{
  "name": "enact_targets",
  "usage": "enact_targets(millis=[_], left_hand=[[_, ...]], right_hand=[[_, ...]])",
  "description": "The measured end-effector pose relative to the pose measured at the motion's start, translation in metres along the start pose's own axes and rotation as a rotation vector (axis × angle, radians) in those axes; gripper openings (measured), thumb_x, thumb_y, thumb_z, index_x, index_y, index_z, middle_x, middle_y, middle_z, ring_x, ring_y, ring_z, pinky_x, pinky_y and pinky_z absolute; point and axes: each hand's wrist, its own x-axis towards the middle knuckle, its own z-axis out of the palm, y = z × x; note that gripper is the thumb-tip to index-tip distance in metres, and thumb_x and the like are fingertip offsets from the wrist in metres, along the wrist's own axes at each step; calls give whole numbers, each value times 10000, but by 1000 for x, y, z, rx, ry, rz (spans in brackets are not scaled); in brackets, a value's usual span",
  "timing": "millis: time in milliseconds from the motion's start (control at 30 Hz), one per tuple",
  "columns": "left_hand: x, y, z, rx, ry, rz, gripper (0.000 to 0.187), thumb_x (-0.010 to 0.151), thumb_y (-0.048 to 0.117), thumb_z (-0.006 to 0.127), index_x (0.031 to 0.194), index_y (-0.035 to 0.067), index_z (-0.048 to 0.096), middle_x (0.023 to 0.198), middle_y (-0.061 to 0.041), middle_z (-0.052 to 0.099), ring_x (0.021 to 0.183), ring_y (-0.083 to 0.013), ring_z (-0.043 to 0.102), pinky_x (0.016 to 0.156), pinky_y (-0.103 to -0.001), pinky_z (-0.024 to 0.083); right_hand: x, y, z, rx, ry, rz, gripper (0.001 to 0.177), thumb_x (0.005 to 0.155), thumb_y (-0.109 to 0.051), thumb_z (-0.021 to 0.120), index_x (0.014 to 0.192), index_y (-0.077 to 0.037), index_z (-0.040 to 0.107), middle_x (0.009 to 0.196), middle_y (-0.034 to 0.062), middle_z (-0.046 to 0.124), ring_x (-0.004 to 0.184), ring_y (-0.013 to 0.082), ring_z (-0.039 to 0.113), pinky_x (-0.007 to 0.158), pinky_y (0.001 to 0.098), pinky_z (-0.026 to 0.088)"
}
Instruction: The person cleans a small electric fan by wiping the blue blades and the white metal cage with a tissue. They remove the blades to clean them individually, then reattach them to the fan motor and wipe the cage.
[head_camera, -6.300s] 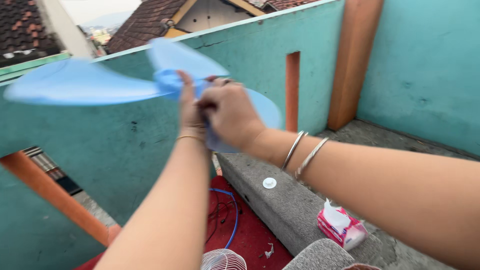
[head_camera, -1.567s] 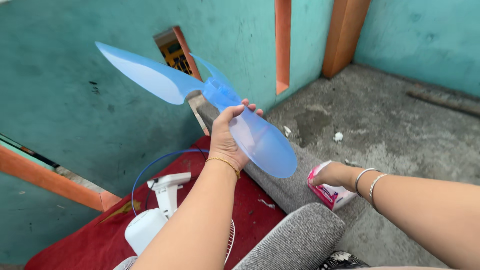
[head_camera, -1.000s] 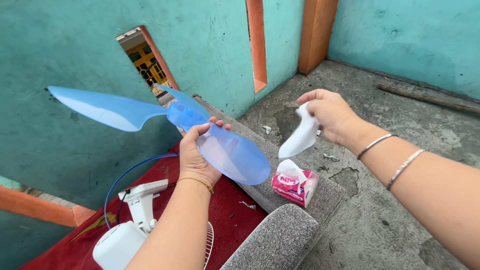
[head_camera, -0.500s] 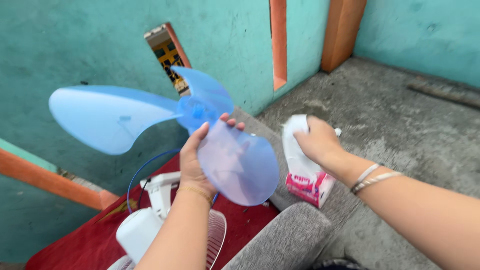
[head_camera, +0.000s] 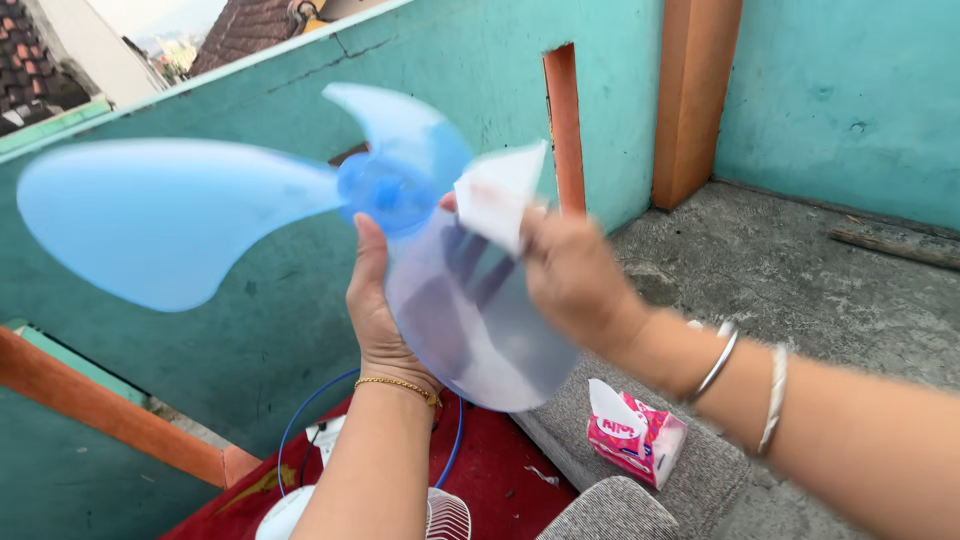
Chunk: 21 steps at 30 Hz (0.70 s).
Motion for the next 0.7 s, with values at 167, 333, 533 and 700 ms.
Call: enact_targets(millis=[167,333,533,700], left_hand=[[5,19,28,156,-65,-84,754,961,603,505,1476,52,487,1352,-135,630,1235,-283,621,1071,-442,496],[4,45,21,248,-140,-247,595,1041,494,540,1418,34,525,1261,-126,665,1126,-248,659,986,-402,544],[-14,62,19,279,-126,-149,635,992,504,584,1435,52,533,1248,-111,662,1113,-236,662,974,-405,551],[-12,77,19,176,-176,-111,778,1002,600,562,1426,-51,526,1210,-157,651,1132,-291,656,1018,-498,565]], right_hand=[[38,-2,-6,-223,53,-328,423,894,56,547,1305,-34,585,1077,206,682,1044,373,635,950,390,517],[56,-20,9,-233,-16,-37,349,928,5,610,1272,23,555,1011,189,704,996,331,701,871,371,549],[92,-24,5,707,-5,527,336,937,-17,595,1266,53,601,1142,167,713,1005,266,723,831,385,626],[116,-43,-9,1050,143,803,365,946,-60,508,1299,13,563,1192,139,678,1006,293,710,846,485,620]])
